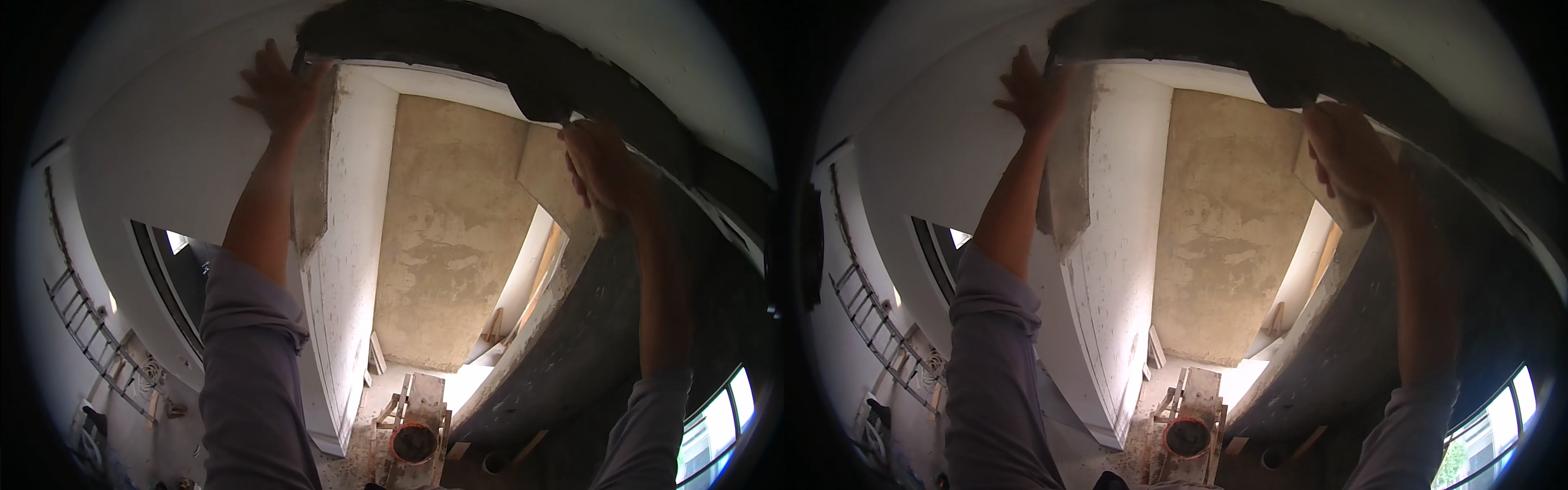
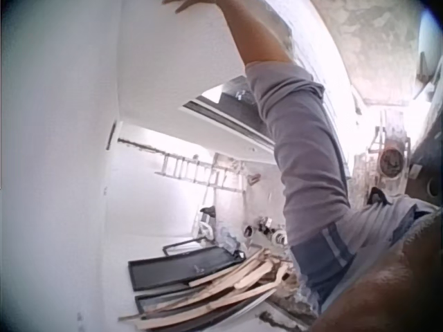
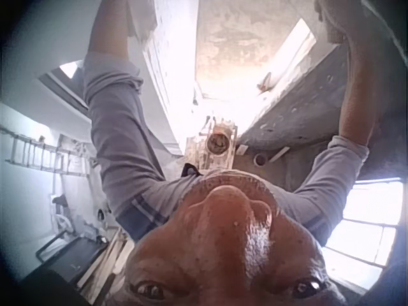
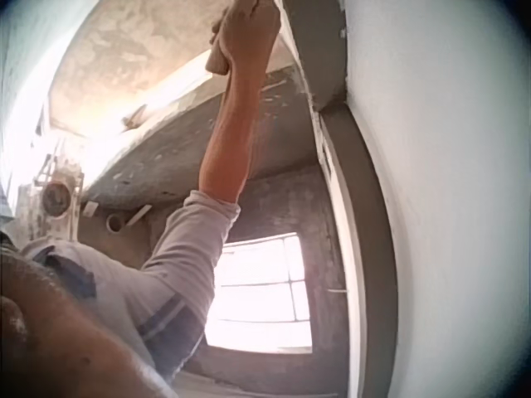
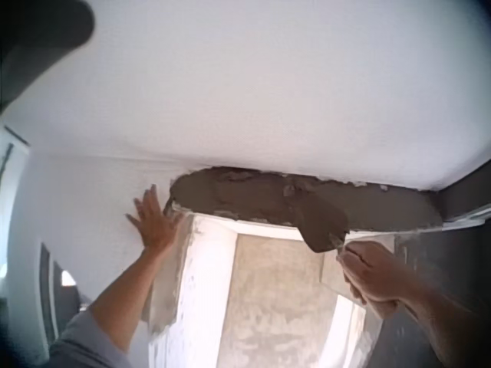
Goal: The person applies plaster to the upper edge of a doorway using a trowel and a brush. They pick up plaster from a bucket on a scaffold, apply it to the wall by hand and with the trowel, and then smooth it using a brush.
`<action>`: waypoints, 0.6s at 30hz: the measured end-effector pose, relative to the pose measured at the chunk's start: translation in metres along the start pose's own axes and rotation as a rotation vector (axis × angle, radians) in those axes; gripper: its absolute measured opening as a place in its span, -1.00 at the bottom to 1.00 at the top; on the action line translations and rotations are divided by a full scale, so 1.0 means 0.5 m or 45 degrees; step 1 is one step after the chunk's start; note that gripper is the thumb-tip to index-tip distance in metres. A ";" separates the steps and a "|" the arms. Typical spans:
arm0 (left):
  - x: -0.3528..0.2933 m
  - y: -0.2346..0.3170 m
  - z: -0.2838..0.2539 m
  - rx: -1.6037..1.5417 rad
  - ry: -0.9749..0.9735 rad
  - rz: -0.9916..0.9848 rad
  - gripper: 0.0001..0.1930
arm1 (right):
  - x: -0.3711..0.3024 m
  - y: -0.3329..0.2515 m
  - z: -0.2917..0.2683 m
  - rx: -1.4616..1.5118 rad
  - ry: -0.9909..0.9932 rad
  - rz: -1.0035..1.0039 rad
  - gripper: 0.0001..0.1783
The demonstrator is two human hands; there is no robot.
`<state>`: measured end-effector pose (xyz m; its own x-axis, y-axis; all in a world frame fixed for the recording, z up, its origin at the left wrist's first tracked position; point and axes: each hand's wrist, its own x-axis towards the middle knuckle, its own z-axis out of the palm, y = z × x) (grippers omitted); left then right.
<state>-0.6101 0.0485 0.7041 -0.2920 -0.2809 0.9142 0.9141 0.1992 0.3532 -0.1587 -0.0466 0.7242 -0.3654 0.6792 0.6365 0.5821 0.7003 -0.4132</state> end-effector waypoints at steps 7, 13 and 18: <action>0.000 -0.008 -0.018 0.009 -0.049 -0.004 0.14 | 0.023 -0.143 0.116 0.176 -0.078 -0.117 -0.64; -0.003 0.003 -0.022 -0.032 -0.071 -0.034 0.15 | 0.104 -0.203 0.129 -0.179 -0.205 -0.324 -0.69; 0.002 -0.001 -0.006 0.033 -0.044 -0.025 0.15 | 0.109 -0.204 0.113 0.021 -0.106 -0.092 -0.71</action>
<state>-0.6101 0.0453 0.7040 -0.3195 -0.2525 0.9133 0.9007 0.2186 0.3755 -0.2790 -0.0687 0.7643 -0.4654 0.6425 0.6088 0.5404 0.7510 -0.3794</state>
